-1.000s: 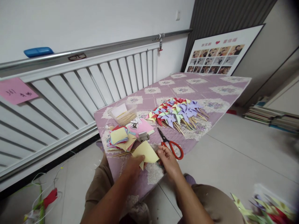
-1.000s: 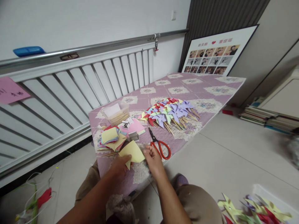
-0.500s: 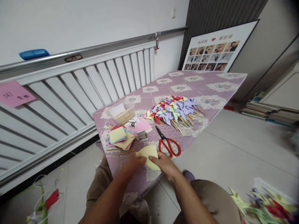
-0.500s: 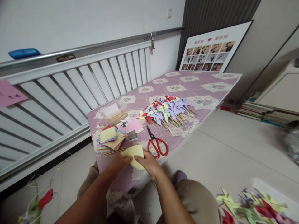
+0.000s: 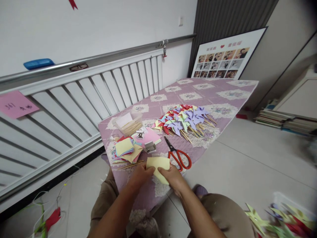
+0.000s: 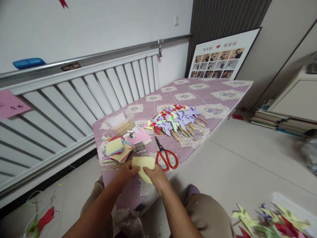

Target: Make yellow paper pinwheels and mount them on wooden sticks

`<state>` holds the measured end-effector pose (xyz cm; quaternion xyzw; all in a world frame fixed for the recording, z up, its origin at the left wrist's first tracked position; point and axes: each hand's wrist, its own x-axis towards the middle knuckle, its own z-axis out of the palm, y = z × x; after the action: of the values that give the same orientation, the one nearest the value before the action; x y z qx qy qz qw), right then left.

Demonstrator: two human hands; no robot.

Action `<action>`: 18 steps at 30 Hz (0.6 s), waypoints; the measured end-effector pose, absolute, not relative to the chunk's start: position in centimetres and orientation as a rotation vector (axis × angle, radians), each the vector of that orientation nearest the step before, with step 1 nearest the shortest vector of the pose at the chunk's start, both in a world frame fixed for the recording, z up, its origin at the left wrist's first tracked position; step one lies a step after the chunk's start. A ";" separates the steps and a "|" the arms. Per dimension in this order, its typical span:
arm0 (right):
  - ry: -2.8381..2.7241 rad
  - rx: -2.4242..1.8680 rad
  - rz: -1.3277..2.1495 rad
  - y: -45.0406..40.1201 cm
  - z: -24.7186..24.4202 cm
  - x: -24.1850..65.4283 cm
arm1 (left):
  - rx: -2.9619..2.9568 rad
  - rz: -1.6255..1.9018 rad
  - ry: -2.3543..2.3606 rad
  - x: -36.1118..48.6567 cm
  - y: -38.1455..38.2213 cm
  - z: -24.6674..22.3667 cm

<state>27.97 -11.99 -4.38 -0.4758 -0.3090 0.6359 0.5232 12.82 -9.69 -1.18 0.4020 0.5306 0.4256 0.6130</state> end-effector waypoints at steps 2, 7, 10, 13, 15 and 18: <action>-0.654 -1.119 1.488 -11.7 -4.6 28.0 | 0.871 1.004 1.216 12.7 -9.7 -1.7; -0.500 -0.986 1.426 -11.2 -4.7 27.7 | 0.585 1.149 1.181 14.0 -11.7 -3.1; -0.442 -0.958 1.403 -11.0 -4.2 27.3 | 0.588 1.078 1.205 15.7 -13.3 -3.5; -0.423 -0.940 1.416 -11.1 -4.0 26.9 | 0.648 1.044 1.224 17.1 -13.7 -3.0; -0.439 -0.942 1.424 -11.0 -4.3 26.8 | 0.644 1.051 1.240 17.6 -13.2 -2.4; -0.471 -0.974 1.420 -10.9 -5.0 26.9 | 0.588 1.063 1.230 18.0 -12.3 -1.8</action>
<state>26.86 -10.91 -4.98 -0.4249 -0.2055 0.6194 0.6274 18.00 -12.27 -1.81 0.2586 0.5411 0.4679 0.6492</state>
